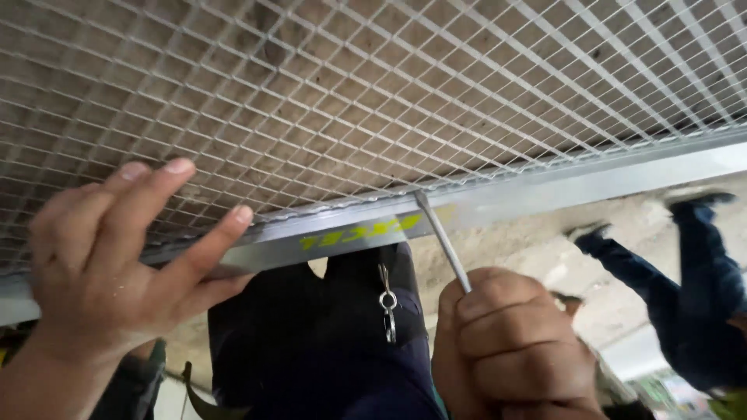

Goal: The person uses a screwdriver to tighten screws along the edge of a wire mesh panel attached to a metal frame. The left hand holds the mesh steady while the right hand turns the tool.

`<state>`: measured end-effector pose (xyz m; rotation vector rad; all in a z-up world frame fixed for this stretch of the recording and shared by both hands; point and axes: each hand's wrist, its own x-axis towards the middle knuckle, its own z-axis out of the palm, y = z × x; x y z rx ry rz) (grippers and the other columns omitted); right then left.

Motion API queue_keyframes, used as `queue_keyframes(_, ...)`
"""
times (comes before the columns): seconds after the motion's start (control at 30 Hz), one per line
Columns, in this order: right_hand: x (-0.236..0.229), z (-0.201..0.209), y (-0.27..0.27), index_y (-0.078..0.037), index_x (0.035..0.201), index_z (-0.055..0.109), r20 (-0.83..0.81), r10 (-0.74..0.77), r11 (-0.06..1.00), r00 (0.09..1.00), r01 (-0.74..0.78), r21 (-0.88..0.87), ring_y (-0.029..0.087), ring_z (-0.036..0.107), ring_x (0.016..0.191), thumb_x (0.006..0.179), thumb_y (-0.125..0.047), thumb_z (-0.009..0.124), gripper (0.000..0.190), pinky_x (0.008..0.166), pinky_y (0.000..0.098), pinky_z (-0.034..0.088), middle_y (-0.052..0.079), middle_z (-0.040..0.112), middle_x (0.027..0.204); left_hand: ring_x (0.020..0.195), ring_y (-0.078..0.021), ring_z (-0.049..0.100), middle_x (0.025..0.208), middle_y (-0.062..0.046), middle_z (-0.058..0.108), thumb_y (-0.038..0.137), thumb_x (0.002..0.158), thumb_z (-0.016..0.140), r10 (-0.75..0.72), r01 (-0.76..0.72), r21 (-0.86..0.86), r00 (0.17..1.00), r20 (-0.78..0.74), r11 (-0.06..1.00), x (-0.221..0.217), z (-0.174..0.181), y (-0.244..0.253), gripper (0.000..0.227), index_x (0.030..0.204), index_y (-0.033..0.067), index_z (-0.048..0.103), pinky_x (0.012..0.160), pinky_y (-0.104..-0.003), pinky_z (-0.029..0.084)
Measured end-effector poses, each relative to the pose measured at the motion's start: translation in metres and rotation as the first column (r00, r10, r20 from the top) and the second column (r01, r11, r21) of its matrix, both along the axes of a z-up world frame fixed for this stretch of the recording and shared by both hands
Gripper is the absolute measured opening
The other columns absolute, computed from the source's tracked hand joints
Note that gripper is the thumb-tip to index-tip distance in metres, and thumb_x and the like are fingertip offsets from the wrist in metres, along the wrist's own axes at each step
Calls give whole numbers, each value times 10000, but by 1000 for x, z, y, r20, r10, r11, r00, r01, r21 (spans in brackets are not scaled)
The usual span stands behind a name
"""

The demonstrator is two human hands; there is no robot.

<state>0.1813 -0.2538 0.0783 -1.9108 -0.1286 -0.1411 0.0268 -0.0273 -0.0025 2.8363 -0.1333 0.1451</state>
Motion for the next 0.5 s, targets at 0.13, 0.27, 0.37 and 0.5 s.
queue_keyframes(0.13, 24, 30, -3, -240, 830, 285, -131, 248, 969, 960, -246, 36, 99, 298, 463, 630, 211, 524, 548, 486, 290, 363, -57, 288, 601, 1141, -356, 605, 1265, -197, 749, 744, 1041, 469, 7, -7, -3, 1000, -10, 1000, 1, 7, -1, 594, 1353, 314, 734, 933, -465, 486)
queue_keyframes(0.27, 40, 29, 7, -173, 676, 25, -247, 152, 950, 957, -210, -230, 70, 93, 354, 406, 356, 380, 692, 401, 249, 142, -40, 57, 544, 1156, -361, 588, 1286, -216, 730, 734, 1041, 482, 1, -2, -30, 999, -43, 1000, -1, 4, -1, 596, 1362, 304, 740, 940, -475, 482)
queue_keyframes(0.37, 48, 44, -2, -223, 539, 125, -532, 124, 770, 837, -420, -481, 99, -27, 441, 493, -34, 430, 362, 497, 333, -92, -125, 81, 485, 1131, -392, 610, 1256, -235, 748, 729, 1048, 510, -11, 10, -28, 999, -30, 1000, -1, 0, -2, 591, 1333, 286, 777, 922, -488, 479)
queue_keyframes(0.5, 29, 23, -12, -180, 660, 88, -72, -425, 133, 902, -16, -991, 94, 21, 451, 600, 94, 231, 315, 396, 271, -1, -59, 79, 642, 1128, -397, 621, 1248, -237, 747, 709, 1045, 522, -20, 18, -43, 999, -33, 999, 0, 2, -3, 575, 1304, 275, 796, 924, -498, 498)
